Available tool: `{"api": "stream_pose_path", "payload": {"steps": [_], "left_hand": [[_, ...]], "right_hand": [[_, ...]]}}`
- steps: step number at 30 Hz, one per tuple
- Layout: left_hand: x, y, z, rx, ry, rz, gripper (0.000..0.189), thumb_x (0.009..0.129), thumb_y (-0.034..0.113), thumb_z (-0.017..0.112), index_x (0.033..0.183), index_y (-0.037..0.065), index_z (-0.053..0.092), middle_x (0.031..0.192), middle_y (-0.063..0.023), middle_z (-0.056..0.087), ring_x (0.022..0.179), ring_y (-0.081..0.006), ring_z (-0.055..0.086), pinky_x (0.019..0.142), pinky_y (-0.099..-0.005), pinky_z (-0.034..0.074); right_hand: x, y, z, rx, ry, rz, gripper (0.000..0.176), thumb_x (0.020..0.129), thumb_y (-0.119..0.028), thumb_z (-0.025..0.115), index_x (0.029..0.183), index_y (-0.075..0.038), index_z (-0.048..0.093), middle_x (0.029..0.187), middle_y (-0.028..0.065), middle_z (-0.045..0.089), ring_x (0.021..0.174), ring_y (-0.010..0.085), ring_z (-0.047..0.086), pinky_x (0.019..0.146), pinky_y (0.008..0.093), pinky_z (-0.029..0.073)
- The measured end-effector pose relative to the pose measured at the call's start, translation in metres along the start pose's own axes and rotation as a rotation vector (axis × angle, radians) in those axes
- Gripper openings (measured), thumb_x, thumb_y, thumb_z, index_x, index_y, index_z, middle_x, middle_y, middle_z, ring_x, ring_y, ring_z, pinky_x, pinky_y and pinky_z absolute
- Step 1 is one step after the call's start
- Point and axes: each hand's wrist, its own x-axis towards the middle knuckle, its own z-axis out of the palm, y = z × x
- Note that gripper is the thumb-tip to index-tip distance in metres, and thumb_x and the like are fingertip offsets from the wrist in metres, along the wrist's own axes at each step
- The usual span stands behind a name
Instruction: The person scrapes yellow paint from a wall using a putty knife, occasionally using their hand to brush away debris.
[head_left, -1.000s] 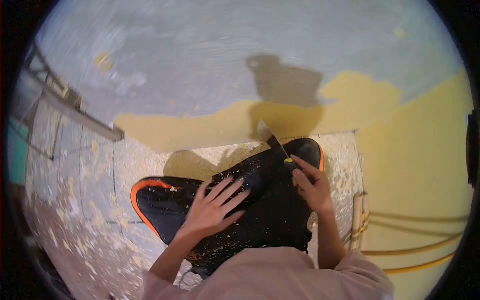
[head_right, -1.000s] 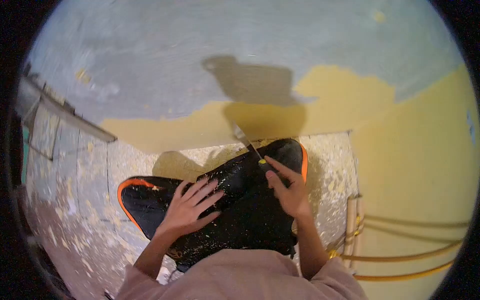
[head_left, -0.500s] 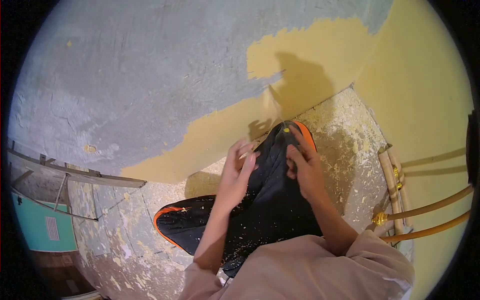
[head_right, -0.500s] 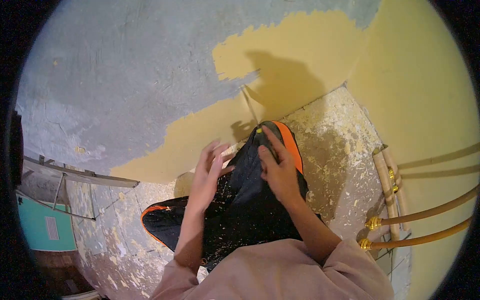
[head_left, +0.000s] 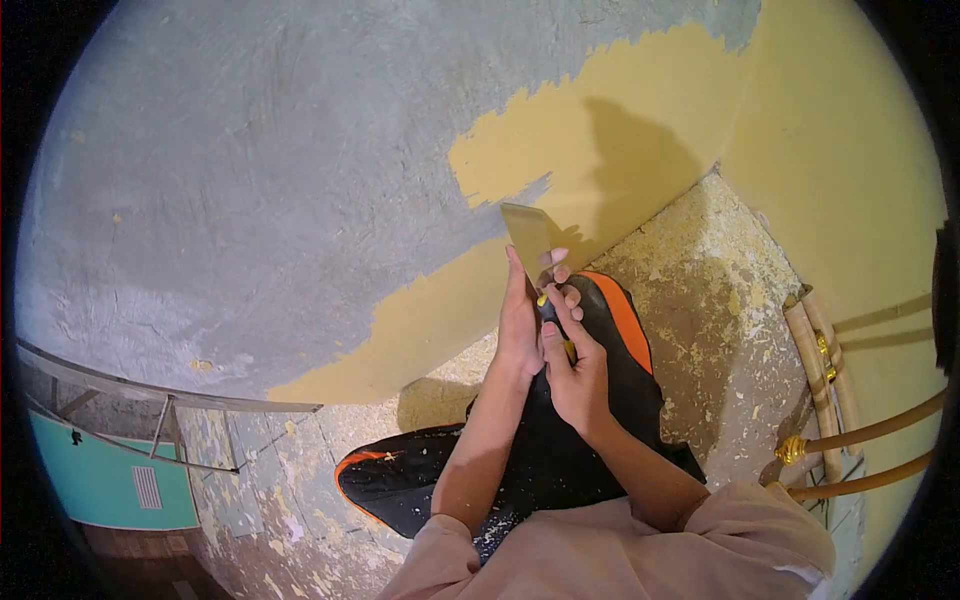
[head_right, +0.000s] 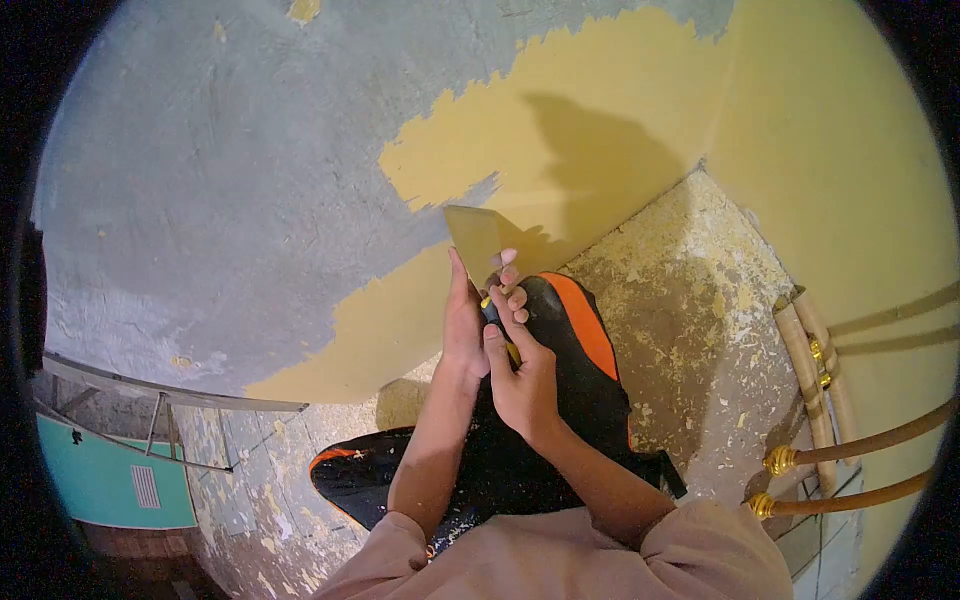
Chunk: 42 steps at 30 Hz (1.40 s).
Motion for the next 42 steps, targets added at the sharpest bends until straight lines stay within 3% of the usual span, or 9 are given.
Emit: {"api": "stream_pose_path", "payload": {"steps": [7, 11, 12, 18, 30, 33, 36, 38, 42], "left_hand": [[0.018, 0.011, -0.010, -0.090, -0.016, -0.105, 0.054, 0.089, 0.058, 0.037, 0.100, 0.005, 0.045, 0.073, -0.0016, 0.042, 0.056, -0.0139, 0.045, 0.051, -0.0259, 0.046], [0.016, 0.014, -0.008, -0.287, -0.144, -0.185, 0.060, 0.090, 0.060, 0.033, 0.103, 0.003, 0.048, 0.072, -0.0026, 0.043, 0.054, -0.0135, 0.045, 0.050, -0.0236, 0.043], [0.007, 0.010, 0.006, -0.102, -0.081, -0.046, 0.064, 0.090, 0.061, 0.030, 0.106, 0.002, 0.048, 0.072, -0.0033, 0.043, 0.054, -0.0131, 0.044, 0.049, -0.0229, 0.041], [0.002, 0.005, 0.003, 0.130, 0.022, 0.166, 0.075, 0.090, 0.064, 0.020, 0.104, -0.003, 0.050, 0.069, -0.0033, 0.041, 0.048, -0.0124, 0.041, 0.041, -0.0221, 0.033], [0.003, 0.021, 0.015, 0.109, 0.203, -0.020, 0.072, 0.084, 0.072, 0.019, 0.087, 0.006, 0.048, 0.059, 0.0022, 0.031, 0.045, -0.0084, 0.029, 0.039, -0.0204, 0.026], [-0.001, 0.030, 0.006, 0.265, 0.200, -0.088, 0.075, 0.082, 0.075, 0.017, 0.084, 0.007, 0.048, 0.058, 0.0028, 0.030, 0.047, -0.0077, 0.031, 0.042, -0.0206, 0.027], [-0.003, 0.038, 0.007, 0.422, 0.235, -0.070, 0.076, 0.082, 0.075, 0.016, 0.082, 0.006, 0.048, 0.057, 0.0023, 0.031, 0.045, -0.0084, 0.030, 0.042, -0.0217, 0.026], [-0.002, 0.040, 0.006, 0.475, 0.220, -0.075, 0.078, 0.082, 0.074, 0.016, 0.084, 0.004, 0.049, 0.057, 0.0017, 0.032, 0.046, -0.0096, 0.032, 0.043, -0.0231, 0.029], [0.008, 0.050, 0.021, 0.572, 0.136, 0.003, 0.079, 0.083, 0.073, 0.016, 0.087, 0.002, 0.050, 0.057, 0.0013, 0.031, 0.048, -0.0106, 0.035, 0.046, -0.0244, 0.032]], "right_hand": [[0.004, -0.018, 0.007, 0.048, 0.005, 0.040, 0.035, 0.092, -0.011, 0.045, 0.126, 0.000, 0.048, 0.113, 0.0239, 0.057, 0.104, 0.0198, 0.057, 0.084, 0.0307, 0.045], [0.009, -0.011, 0.001, -0.179, 0.033, -0.179, 0.033, 0.089, -0.007, 0.047, 0.121, 0.000, 0.052, 0.101, 0.0263, 0.059, 0.096, 0.0343, 0.061, 0.079, 0.0352, 0.048], [0.011, -0.016, -0.003, -0.245, 0.051, -0.174, 0.033, 0.087, -0.005, 0.048, 0.119, -0.001, 0.054, 0.100, 0.0260, 0.060, 0.095, 0.0379, 0.059, 0.078, 0.0364, 0.048], [0.012, 0.000, 0.006, -0.225, 0.011, -0.274, 0.033, 0.085, -0.002, 0.049, 0.118, 0.000, 0.054, 0.102, 0.0252, 0.060, 0.095, 0.0360, 0.061, 0.077, 0.0355, 0.049], [0.009, 0.000, 0.014, -0.379, 0.068, -0.275, 0.034, 0.082, 0.001, 0.051, 0.116, 0.002, 0.054, 0.089, 0.0236, 0.061, 0.081, 0.0374, 0.062, 0.066, 0.0373, 0.049], [0.003, 0.003, 0.029, -0.337, 0.090, -0.250, 0.038, 0.083, 0.005, 0.046, 0.120, 0.002, 0.051, 0.087, 0.0228, 0.062, 0.080, 0.0283, 0.065, 0.066, 0.0302, 0.047], [0.002, 0.006, 0.040, -0.222, 0.099, -0.214, 0.035, 0.083, -0.001, 0.051, 0.117, 0.004, 0.052, 0.086, 0.0247, 0.061, 0.080, 0.0368, 0.062, 0.063, 0.0370, 0.048], [0.002, 0.003, 0.041, -0.236, 0.103, -0.186, 0.034, 0.086, 0.002, 0.045, 0.119, 0.005, 0.050, 0.087, 0.0218, 0.062, 0.081, 0.0165, 0.062, 0.067, 0.0283, 0.046], [0.016, -0.014, 0.043, -0.229, 0.144, -0.156, 0.031, 0.088, -0.002, 0.045, 0.118, 0.007, 0.050, 0.084, 0.0171, 0.063, 0.079, 0.0122, 0.058, 0.067, 0.0254, 0.044]]}}
